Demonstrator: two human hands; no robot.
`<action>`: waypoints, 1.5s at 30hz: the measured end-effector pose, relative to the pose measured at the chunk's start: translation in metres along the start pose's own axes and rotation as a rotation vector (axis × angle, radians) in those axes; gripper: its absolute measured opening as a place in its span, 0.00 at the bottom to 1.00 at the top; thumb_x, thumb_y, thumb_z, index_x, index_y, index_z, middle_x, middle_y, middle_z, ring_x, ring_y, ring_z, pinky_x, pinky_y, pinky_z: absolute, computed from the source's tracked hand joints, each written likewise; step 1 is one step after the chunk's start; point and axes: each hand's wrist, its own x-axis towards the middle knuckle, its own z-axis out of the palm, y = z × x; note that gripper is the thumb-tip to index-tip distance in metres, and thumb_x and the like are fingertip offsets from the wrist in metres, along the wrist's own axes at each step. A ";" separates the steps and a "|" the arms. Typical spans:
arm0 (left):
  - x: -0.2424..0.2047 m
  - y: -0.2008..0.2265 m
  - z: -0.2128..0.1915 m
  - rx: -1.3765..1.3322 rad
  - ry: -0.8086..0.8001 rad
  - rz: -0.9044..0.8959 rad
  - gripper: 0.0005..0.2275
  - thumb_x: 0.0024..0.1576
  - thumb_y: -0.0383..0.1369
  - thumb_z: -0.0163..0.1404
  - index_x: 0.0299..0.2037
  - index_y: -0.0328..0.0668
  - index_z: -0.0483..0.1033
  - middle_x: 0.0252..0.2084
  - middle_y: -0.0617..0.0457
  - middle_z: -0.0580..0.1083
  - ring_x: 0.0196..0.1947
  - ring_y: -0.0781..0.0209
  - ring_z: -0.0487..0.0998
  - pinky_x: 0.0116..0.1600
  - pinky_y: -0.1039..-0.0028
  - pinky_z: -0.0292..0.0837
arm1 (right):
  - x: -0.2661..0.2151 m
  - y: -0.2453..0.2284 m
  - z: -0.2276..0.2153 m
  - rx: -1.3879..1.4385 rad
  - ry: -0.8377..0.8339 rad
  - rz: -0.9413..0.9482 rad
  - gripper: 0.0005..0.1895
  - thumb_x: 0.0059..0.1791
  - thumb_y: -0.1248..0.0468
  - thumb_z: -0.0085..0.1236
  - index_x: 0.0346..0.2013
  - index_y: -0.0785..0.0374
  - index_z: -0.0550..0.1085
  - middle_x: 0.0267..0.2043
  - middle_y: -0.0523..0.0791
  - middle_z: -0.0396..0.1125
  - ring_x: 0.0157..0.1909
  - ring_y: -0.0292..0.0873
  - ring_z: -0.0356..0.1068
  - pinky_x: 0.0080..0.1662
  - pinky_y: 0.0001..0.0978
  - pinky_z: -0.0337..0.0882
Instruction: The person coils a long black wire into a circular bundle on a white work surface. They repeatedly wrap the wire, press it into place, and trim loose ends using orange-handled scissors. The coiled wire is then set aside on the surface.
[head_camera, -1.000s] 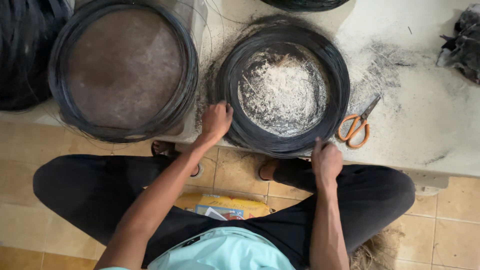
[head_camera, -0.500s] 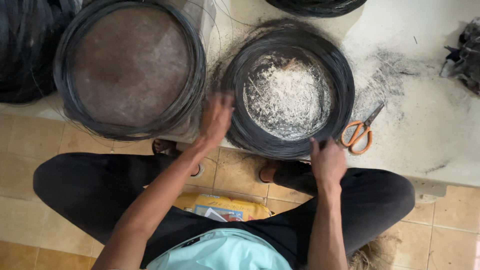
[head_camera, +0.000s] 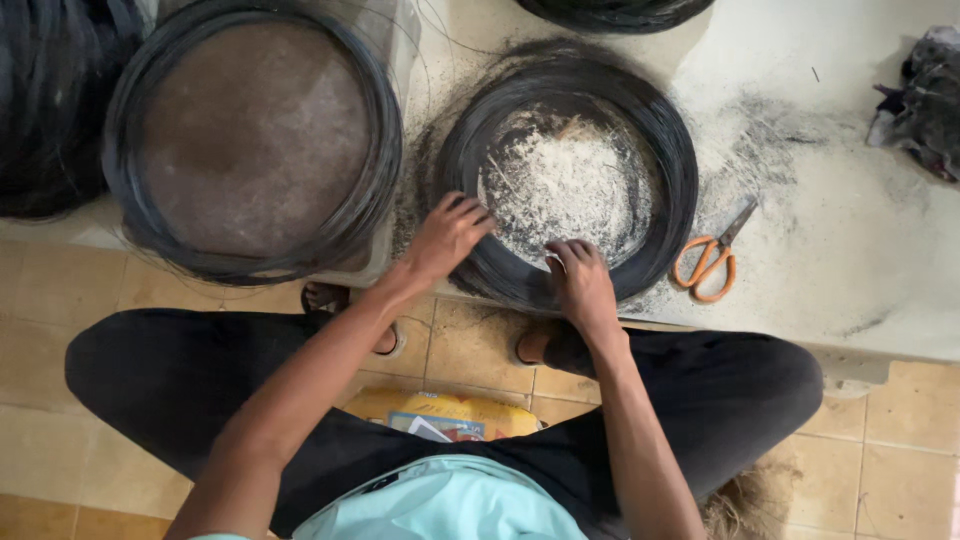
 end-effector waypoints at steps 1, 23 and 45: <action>0.003 0.004 -0.007 -0.005 -0.001 0.006 0.13 0.65 0.35 0.39 0.40 0.41 0.78 0.38 0.45 0.76 0.47 0.49 0.77 0.61 0.54 0.65 | 0.001 0.005 0.002 -0.003 0.001 0.007 0.11 0.53 0.57 0.52 0.50 0.51 0.73 0.41 0.43 0.70 0.56 0.51 0.68 0.54 0.47 0.68; -0.008 0.036 0.035 -0.079 -0.214 0.177 0.15 0.66 0.35 0.31 0.46 0.38 0.73 0.40 0.44 0.73 0.48 0.48 0.72 0.61 0.58 0.66 | -0.035 -0.008 -0.009 -0.033 -0.061 -0.119 0.10 0.52 0.61 0.41 0.41 0.55 0.72 0.31 0.44 0.66 0.41 0.50 0.70 0.43 0.38 0.71; 0.007 0.091 0.091 -0.152 -0.262 -0.010 0.06 0.57 0.31 0.45 0.38 0.40 0.75 0.27 0.43 0.75 0.31 0.44 0.78 0.39 0.58 0.71 | -0.050 0.074 0.006 0.193 -0.229 1.041 0.39 0.53 0.39 0.43 0.40 0.79 0.76 0.41 0.67 0.70 0.52 0.67 0.69 0.52 0.59 0.66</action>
